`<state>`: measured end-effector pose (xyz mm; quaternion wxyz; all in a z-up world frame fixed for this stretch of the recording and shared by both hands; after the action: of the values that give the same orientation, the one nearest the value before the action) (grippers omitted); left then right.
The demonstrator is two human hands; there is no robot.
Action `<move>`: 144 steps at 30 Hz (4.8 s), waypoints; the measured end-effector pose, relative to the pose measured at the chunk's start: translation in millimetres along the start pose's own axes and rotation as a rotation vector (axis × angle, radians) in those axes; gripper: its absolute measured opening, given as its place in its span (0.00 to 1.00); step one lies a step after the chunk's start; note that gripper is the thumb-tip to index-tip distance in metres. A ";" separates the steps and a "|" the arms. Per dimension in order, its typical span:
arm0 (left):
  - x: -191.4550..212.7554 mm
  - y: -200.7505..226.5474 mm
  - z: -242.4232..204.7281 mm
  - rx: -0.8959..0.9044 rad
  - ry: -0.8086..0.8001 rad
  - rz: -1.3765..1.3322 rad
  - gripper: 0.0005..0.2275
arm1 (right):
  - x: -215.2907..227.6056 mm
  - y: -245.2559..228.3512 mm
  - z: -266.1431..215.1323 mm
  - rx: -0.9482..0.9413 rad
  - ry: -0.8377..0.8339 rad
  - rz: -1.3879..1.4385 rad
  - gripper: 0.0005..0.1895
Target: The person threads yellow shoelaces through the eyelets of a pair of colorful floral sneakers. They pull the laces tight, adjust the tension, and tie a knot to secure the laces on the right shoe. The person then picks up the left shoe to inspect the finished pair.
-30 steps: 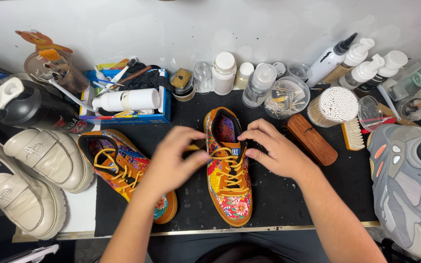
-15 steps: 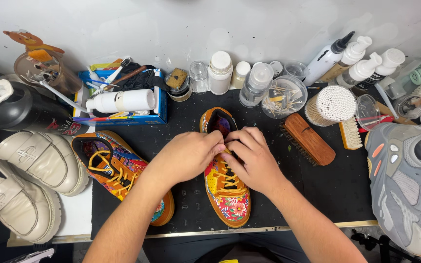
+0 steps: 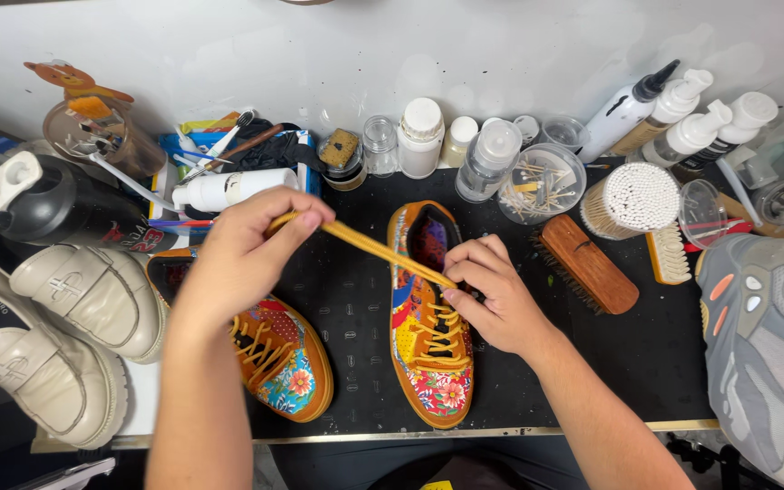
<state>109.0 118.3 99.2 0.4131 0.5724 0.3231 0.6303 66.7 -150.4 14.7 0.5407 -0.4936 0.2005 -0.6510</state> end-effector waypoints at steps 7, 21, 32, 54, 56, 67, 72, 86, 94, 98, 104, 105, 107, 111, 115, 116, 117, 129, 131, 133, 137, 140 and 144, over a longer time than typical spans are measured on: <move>-90.7 17.1 -7.9 -0.356 -0.079 0.173 0.07 | 0.9 5.7 -0.5 -0.131 0.190 0.138 0.09; -168.9 17.4 -2.3 -0.387 -0.212 0.717 0.10 | 15.6 25.1 -11.7 -0.316 0.353 0.164 0.09; -156.0 8.8 -10.3 -0.366 -0.205 0.579 0.14 | 18.8 -6.3 0.9 0.027 0.075 -0.216 0.20; -122.6 -6.2 -35.5 -0.003 0.182 0.396 0.07 | -20.6 7.3 6.6 0.114 -0.039 -0.274 0.16; -125.4 -1.9 -33.0 -0.136 0.230 0.349 0.06 | -26.7 2.2 6.8 0.153 -0.020 -0.246 0.16; -44.5 9.1 -80.3 -0.161 0.392 0.318 0.06 | 8.4 6.6 8.6 -0.073 0.077 0.031 0.26; 32.2 -27.5 -143.4 0.059 0.851 0.655 0.26 | -19.4 11.4 7.9 0.135 -0.015 0.034 0.17; -10.1 -99.6 -165.3 0.428 0.649 0.053 0.37 | 7.8 0.9 -9.5 0.047 0.249 0.184 0.12; -33.5 -85.1 -170.5 0.319 0.531 0.007 0.35 | 40.2 -21.5 -11.0 0.134 0.306 0.043 0.13; -58.7 -72.5 -163.1 0.235 0.425 -0.087 0.35 | 44.4 -35.2 -14.8 0.130 0.348 -0.017 0.14; -83.0 -48.4 -128.1 0.038 0.226 0.112 0.37 | 48.9 -64.7 -12.8 0.058 0.434 0.163 0.14; -86.6 -51.5 -123.7 0.106 0.161 0.060 0.36 | 44.0 -68.7 -11.0 0.053 0.439 0.159 0.14; -89.8 -59.2 -116.0 0.234 0.037 -0.038 0.35 | 29.3 -76.0 -2.8 0.055 0.451 0.157 0.13; -59.9 -53.7 -126.5 0.211 0.133 -0.802 0.30 | -14.9 -103.5 11.0 0.148 0.463 -0.087 0.13; -39.0 -52.2 -151.2 0.238 0.151 -0.857 0.38 | -51.4 -118.8 29.9 0.158 0.313 -0.185 0.13; -36.0 -60.1 -152.7 0.277 0.215 -0.767 0.39 | -58.4 -118.7 35.6 0.164 0.243 -0.192 0.14; -32.5 -70.3 -152.5 0.319 0.244 -0.770 0.40 | -61.9 -111.3 42.1 0.062 0.180 -0.051 0.13; 12.1 -135.9 -147.9 0.337 0.087 -0.673 0.41 | -40.7 -44.3 34.2 0.297 -0.190 -0.277 0.06; 12.6 -131.7 -150.7 0.352 0.024 -0.682 0.42 | -42.0 -42.3 29.0 0.260 -0.217 -0.321 0.05; 8.4 -133.8 -152.8 0.403 -0.018 -0.684 0.41 | -42.6 -41.5 25.0 0.311 -0.179 -0.369 0.08; -11.5 -140.5 -148.8 0.450 -0.068 -0.679 0.42 | -51.6 -30.9 9.6 0.229 -0.089 -0.370 0.08; -22.1 -139.2 -131.6 0.422 -0.080 -0.608 0.40 | -46.6 -27.2 -3.3 0.146 -0.055 -0.345 0.07; -22.7 -123.0 -105.1 0.244 -0.111 -0.238 0.36 | -36.5 -31.4 -20.0 0.056 0.015 -0.350 0.06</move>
<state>23.8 160.4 -33.7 0.4296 0.6098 0.4394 0.5005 30.9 -112.5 15.5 0.4312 -0.5010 0.0975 -0.7440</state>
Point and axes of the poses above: each hand's wrist, its own z-axis towards the middle knuckle, its own x-axis out of the back of the hand, y = z × x, the point moved 5 cm from there along z, towards the middle knuckle, and after that the axes turned 10 degrees about y, right-handed, at the moved point
